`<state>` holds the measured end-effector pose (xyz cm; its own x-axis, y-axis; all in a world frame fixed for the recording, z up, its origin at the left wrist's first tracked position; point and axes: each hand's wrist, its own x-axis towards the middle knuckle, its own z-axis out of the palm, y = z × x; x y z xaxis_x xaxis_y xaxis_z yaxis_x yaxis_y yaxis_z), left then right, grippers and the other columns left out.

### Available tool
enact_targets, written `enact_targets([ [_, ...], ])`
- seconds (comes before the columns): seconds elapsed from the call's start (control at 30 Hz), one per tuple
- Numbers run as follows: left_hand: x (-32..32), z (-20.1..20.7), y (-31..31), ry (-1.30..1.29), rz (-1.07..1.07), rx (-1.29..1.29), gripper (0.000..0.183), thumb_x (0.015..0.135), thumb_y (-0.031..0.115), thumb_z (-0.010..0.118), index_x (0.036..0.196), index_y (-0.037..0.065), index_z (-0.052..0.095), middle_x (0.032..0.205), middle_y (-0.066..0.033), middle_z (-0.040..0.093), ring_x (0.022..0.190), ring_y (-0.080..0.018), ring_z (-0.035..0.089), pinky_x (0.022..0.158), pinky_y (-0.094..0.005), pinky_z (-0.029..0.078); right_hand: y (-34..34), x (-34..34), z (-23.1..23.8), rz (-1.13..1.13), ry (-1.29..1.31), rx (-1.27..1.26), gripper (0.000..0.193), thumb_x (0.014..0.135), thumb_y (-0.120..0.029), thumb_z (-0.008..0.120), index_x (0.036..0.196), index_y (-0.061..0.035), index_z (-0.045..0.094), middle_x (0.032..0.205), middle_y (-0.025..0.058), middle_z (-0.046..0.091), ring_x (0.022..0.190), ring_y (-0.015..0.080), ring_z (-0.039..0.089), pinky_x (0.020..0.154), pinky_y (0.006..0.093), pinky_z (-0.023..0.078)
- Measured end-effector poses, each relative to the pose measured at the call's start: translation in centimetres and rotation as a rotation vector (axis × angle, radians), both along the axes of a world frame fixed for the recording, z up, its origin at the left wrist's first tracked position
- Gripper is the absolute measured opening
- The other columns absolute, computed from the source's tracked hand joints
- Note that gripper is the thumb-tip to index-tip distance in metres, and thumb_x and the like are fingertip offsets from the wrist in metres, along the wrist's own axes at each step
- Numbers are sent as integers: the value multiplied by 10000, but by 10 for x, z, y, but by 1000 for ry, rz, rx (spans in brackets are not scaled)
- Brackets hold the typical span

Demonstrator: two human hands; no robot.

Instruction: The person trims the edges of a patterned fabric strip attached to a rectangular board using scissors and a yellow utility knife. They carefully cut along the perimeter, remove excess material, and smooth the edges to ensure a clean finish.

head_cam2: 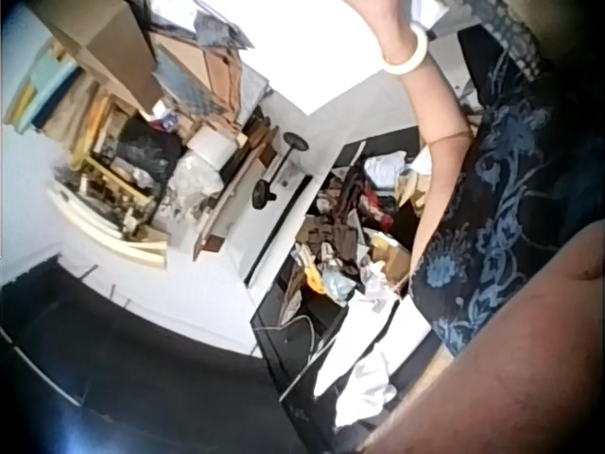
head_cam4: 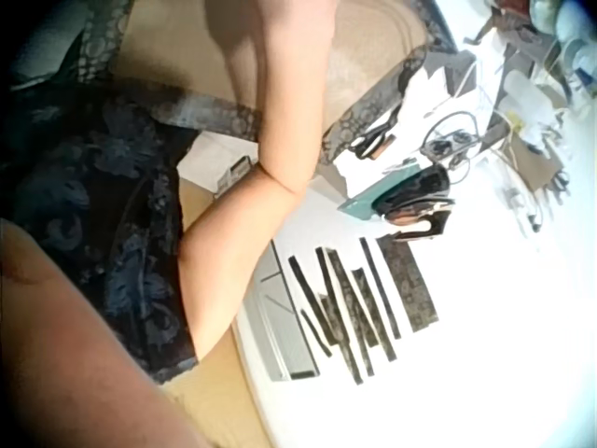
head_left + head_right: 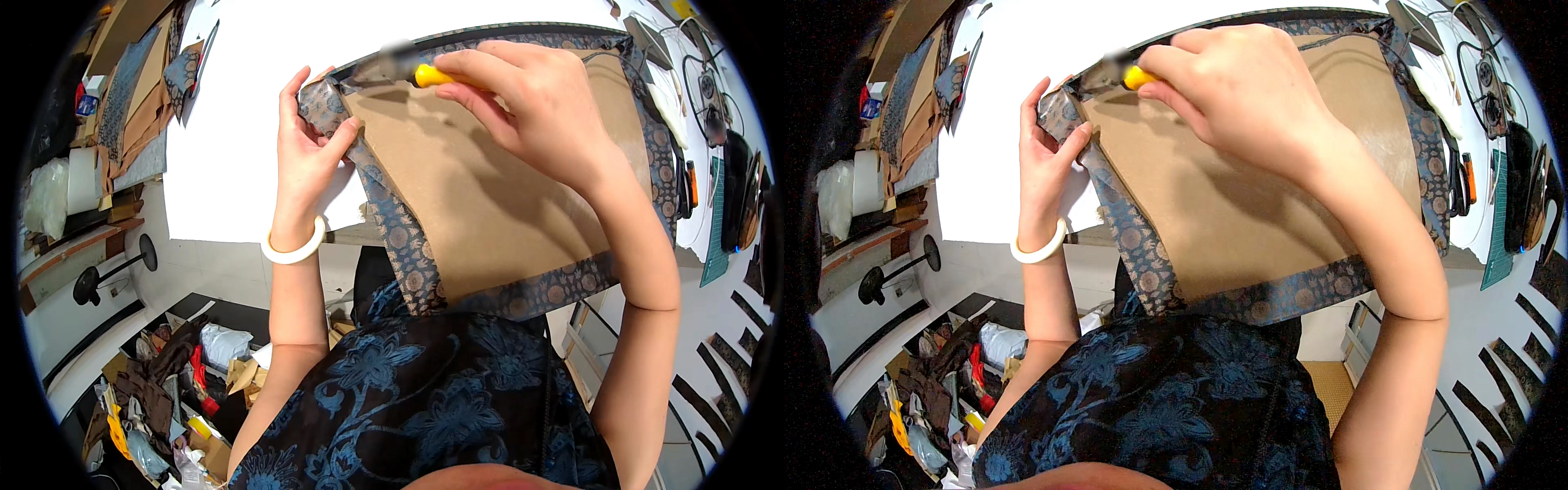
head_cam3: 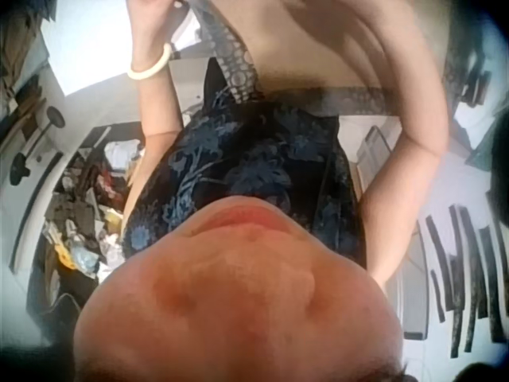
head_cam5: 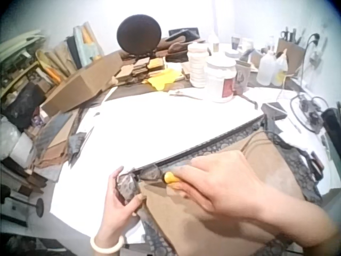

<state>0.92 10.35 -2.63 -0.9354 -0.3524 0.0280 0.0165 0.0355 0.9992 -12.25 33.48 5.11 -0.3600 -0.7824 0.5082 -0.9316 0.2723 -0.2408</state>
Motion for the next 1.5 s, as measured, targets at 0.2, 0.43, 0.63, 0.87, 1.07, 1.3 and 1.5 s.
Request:
enact_targets([
  [0.2, 2, -2, -1, 4, 4, 12, 768, 880, -55, 694, 1513, 7, 264, 1490, -155, 486, 1154, -201, 633, 902, -299, 581, -20, -1, 3, 54, 243, 37, 189, 857, -194, 773, 1023, -107, 748, 709, 27, 598, 618, 216, 626, 549, 326, 489],
  [0.43, 2, 0, -1, -33, 19, 3, 767, 863, -29, 704, 1501, 12, 280, 1416, -135, 555, 1030, -155, 673, 681, -242, 587, -35, 10, 8, 61, 316, 124, 156, 820, -154, 729, 966, -102, 709, 724, 38, 588, 645, 206, 649, 567, 333, 514],
  [0.63, 4, -2, -3, -86, 33, -35, 756, 874, -14, 734, 1503, 63, 322, 1250, -100, 629, 901, -123, 667, 611, -228, 544, -42, 17, 11, 60, 344, 160, 99, 765, -115, 666, 842, -56, 650, 747, 69, 637, 696, 231, 705, 591, 338, 565],
  [0.87, 5, -3, -5, -109, 49, -105, 735, 872, 17, 749, 1482, 75, 343, 1114, -73, 664, 785, -86, 647, 505, -207, 500, -48, 19, 11, 72, 392, 154, 110, 744, -120, 671, 830, -57, 644, 741, 55, 623, 683, 202, 702, 578, 318, 564],
  [1.07, 3, -5, -4, -59, 85, -98, 679, 835, 52, 739, 1420, 54, 395, 847, -49, 681, 620, -51, 587, 541, -235, 499, -54, 19, 9, 85, 411, 126, 104, 740, -121, 668, 818, -56, 645, 731, 50, 613, 685, 194, 702, 573, 305, 559],
  [1.3, 3, -9, -7, -59, 45, -88, 698, 853, 34, 740, 1443, 54, 368, 960, -61, 687, 697, -66, 621, 549, -222, 508, -53, 17, 4, 83, 377, 136, 153, 759, -127, 668, 894, -55, 679, 762, 52, 625, 685, 207, 702, 587, 313, 558],
  [1.5, 4, -4, 0, -36, 67, -9, 713, 879, 8, 745, 1472, 55, 352, 1173, -109, 651, 874, -110, 659, 628, -223, 536, -24, 6, 0, 44, 328, -1, 258, 850, -178, 797, 1092, -104, 749, 696, 9, 580, 568, 157, 593, 515, 307, 480],
])
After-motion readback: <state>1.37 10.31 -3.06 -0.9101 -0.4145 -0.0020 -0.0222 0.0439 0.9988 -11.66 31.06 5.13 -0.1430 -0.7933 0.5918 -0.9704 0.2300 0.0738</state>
